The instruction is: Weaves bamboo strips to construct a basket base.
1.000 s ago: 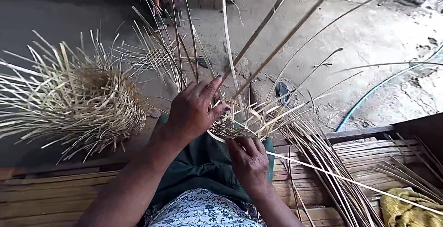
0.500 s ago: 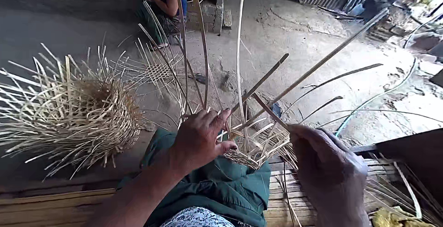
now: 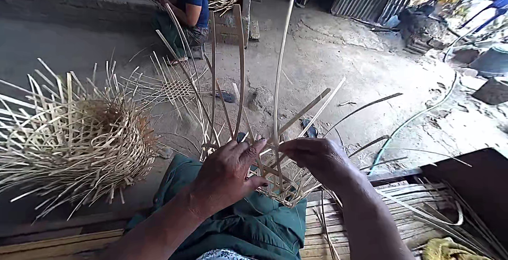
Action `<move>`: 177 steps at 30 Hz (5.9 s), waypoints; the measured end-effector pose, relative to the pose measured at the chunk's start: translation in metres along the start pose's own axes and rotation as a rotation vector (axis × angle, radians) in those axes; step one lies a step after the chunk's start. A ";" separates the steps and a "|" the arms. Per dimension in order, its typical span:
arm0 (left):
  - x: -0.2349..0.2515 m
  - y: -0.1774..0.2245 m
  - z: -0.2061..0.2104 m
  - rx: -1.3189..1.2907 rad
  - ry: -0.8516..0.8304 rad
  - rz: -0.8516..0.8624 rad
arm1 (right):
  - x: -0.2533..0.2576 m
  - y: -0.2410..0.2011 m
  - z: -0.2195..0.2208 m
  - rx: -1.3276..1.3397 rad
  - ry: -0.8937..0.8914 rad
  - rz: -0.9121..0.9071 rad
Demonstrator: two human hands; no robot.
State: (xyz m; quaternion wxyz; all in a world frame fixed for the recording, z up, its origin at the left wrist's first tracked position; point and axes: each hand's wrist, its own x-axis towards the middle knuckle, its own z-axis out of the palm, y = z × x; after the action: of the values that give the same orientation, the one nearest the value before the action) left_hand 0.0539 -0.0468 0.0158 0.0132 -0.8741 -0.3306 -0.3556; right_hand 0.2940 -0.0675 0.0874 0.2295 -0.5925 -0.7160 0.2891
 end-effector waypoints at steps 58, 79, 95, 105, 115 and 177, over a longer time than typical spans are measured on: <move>0.008 -0.056 -0.023 -0.601 -0.048 -0.038 | -0.002 -0.017 0.086 -0.092 0.491 -0.105; 0.023 -0.042 -0.040 -0.978 -0.298 -0.343 | -0.001 0.008 0.048 -0.040 -0.001 -0.021; 0.059 -0.040 -0.056 0.011 -0.094 0.224 | -0.005 0.000 0.091 0.103 0.684 -0.283; 0.028 -0.020 -0.032 -0.333 -0.036 0.031 | -0.012 -0.030 0.079 -0.205 0.608 -0.144; 0.027 -0.041 -0.013 -0.062 0.060 0.041 | -0.004 0.003 0.081 0.313 0.410 -0.393; 0.035 -0.041 -0.018 -0.447 -0.032 -0.017 | 0.008 0.029 0.066 0.933 0.177 -0.220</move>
State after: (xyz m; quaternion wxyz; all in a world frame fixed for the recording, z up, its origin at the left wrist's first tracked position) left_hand 0.0375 0.0007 0.0422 -0.1891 -0.8579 -0.2512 -0.4063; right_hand 0.2689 -0.0655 0.0191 0.5597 -0.3695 -0.5462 0.5019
